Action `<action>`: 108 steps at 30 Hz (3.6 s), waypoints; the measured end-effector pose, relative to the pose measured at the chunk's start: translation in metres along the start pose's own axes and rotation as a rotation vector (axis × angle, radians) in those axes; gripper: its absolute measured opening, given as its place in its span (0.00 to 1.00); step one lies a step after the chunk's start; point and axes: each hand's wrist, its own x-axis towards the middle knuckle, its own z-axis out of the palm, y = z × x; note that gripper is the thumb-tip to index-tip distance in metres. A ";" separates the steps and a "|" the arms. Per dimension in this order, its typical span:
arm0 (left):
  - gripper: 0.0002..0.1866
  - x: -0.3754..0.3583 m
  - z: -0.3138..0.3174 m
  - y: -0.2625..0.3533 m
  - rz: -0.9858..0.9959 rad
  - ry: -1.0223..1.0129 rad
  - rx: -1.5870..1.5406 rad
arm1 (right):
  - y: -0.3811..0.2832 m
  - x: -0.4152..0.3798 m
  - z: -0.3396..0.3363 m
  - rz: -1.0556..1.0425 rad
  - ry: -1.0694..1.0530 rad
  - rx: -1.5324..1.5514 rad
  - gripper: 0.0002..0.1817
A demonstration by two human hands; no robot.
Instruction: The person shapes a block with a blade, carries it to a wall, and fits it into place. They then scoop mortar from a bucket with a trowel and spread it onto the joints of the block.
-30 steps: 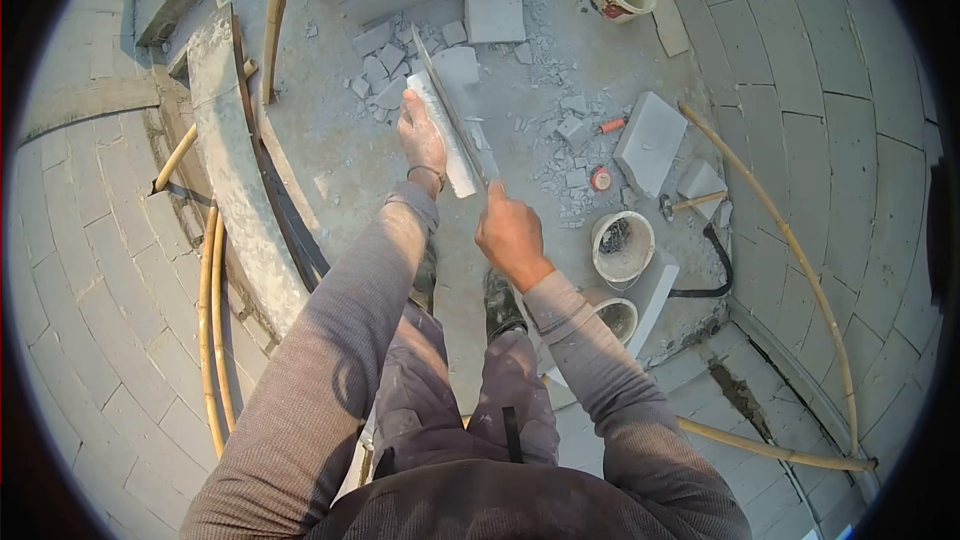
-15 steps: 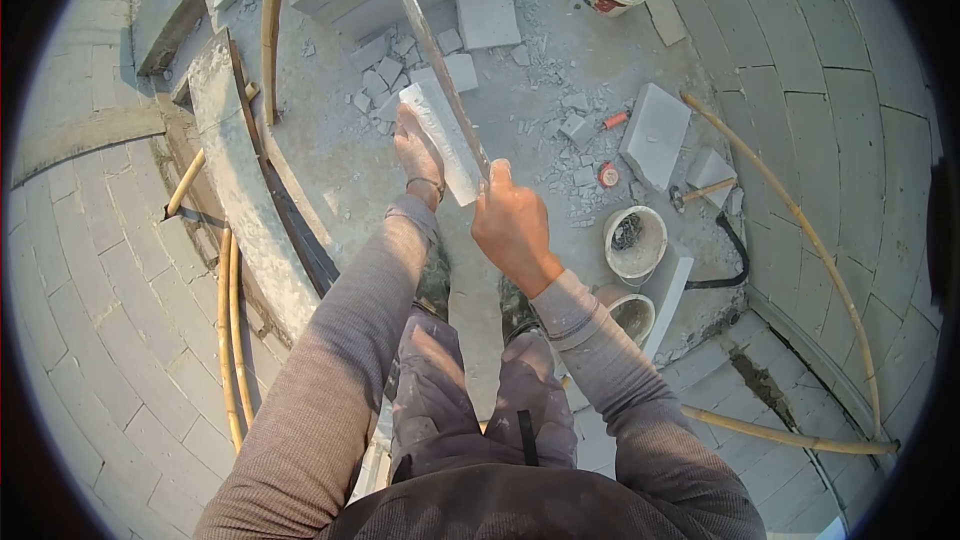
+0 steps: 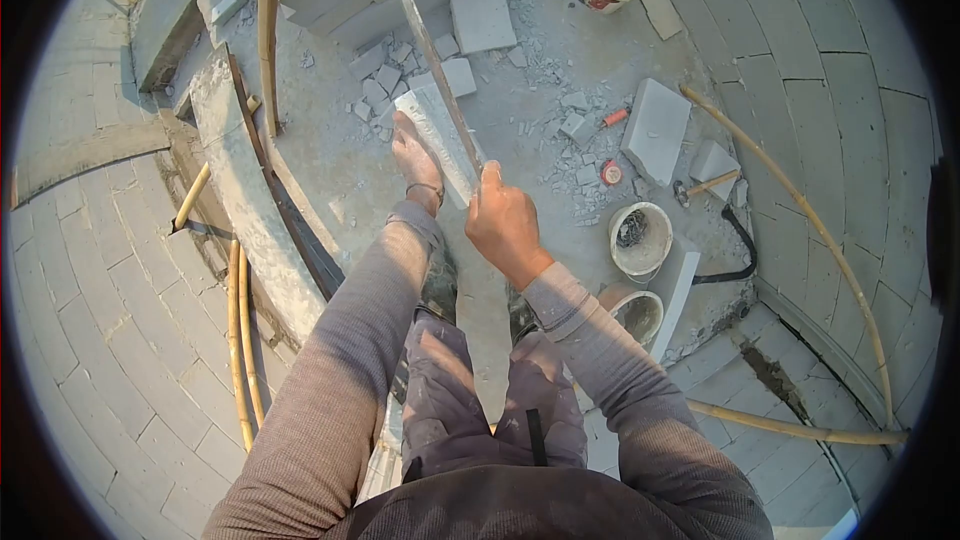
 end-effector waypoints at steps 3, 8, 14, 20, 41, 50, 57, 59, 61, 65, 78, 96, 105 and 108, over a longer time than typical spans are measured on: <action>0.39 0.007 -0.004 -0.006 0.043 -0.060 0.013 | 0.017 0.010 0.005 -0.023 -0.153 -0.159 0.13; 0.38 0.005 -0.004 -0.008 -0.013 -0.009 -0.082 | -0.005 -0.006 -0.007 -0.025 0.040 0.050 0.12; 0.40 -0.002 0.001 0.010 0.073 -0.089 0.022 | 0.023 0.007 0.011 -0.021 -0.096 -0.082 0.15; 0.42 -0.002 -0.002 0.000 0.081 -0.018 0.113 | 0.015 -0.012 0.012 -0.001 0.134 0.140 0.14; 0.45 0.006 -0.007 -0.003 0.043 -0.045 0.106 | 0.042 -0.061 0.024 -0.043 0.078 0.127 0.11; 0.47 -0.001 0.001 0.001 0.090 0.001 0.182 | 0.038 -0.062 0.012 -0.004 0.069 0.138 0.13; 0.46 0.005 -0.004 0.003 0.102 -0.046 0.144 | 0.057 -0.045 0.013 0.096 -0.238 0.027 0.17; 0.46 0.004 -0.009 0.000 0.100 -0.025 0.185 | 0.071 -0.044 0.014 0.098 -0.212 0.197 0.17; 0.45 0.003 -0.006 0.000 0.116 -0.017 0.208 | 0.099 -0.042 0.027 0.098 -0.183 0.359 0.18; 0.45 0.004 -0.007 0.001 0.137 -0.008 0.221 | 0.109 -0.032 0.019 0.256 -0.153 0.478 0.18; 0.44 0.011 -0.002 -0.003 0.115 0.023 0.190 | 0.091 -0.028 -0.001 0.157 0.123 0.343 0.18; 0.42 0.004 -0.004 -0.001 0.131 0.014 0.195 | 0.100 -0.037 0.002 0.133 0.018 0.357 0.19; 0.41 0.004 -0.005 0.000 0.127 0.011 0.177 | 0.106 -0.027 0.013 0.101 -0.062 0.480 0.19; 0.41 0.003 -0.001 -0.001 0.142 0.027 0.206 | 0.088 -0.027 0.008 0.133 0.162 0.426 0.19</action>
